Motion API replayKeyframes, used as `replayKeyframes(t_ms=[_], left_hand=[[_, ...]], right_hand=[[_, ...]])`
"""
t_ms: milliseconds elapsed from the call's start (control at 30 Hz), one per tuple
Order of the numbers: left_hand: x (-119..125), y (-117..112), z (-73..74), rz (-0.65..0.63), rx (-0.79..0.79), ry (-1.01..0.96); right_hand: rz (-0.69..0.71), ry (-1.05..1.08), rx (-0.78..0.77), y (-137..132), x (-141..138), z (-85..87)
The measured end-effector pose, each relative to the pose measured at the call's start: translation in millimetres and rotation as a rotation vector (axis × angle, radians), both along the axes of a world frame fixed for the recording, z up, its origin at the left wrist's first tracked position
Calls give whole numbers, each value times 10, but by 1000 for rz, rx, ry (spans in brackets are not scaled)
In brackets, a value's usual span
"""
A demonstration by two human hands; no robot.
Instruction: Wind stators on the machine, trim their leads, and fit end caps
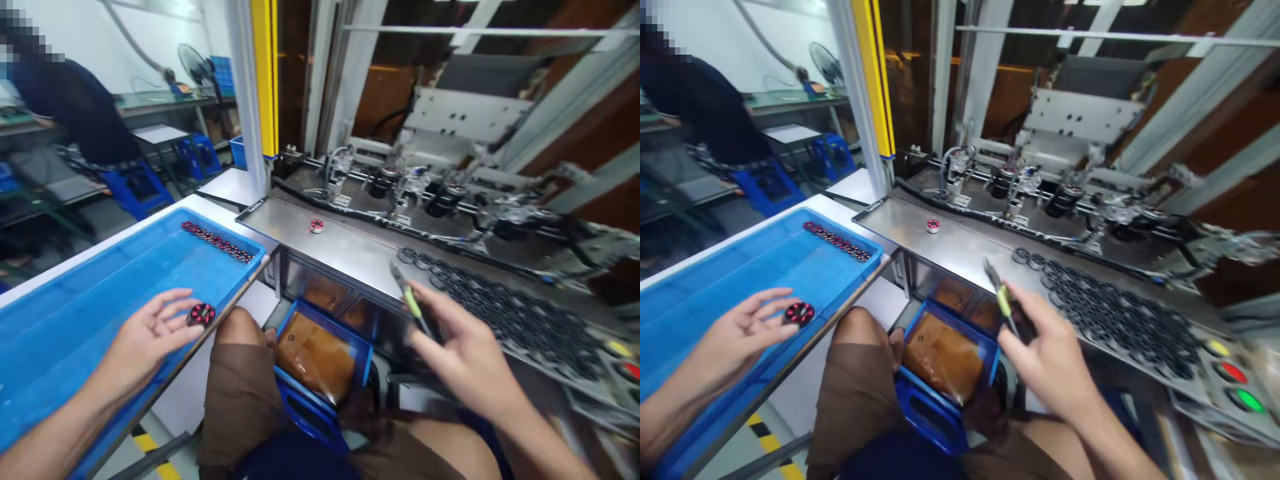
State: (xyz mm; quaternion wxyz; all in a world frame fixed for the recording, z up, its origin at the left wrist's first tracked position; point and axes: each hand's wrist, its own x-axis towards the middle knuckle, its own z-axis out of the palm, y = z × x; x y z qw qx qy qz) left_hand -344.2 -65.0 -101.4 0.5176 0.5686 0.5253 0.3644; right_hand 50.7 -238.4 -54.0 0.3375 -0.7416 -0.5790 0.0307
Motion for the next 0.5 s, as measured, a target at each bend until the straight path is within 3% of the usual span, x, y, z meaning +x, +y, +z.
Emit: replayKeyframes(t_ms=[100, 233, 367, 500], left_hand=[[-46, 606, -162, -42, 172, 137], [205, 1210, -568, -151, 243, 222], [497, 1444, -924, -294, 274, 270], [624, 1498, -1100, -363, 266, 265]], right_hand=[[-78, -148, -67, 711, 236, -34], [-124, -246, -215, 1368, 369, -217], [-90, -347, -175, 1587, 411, -437], [-60, -438, -68, 1574, 420, -576]])
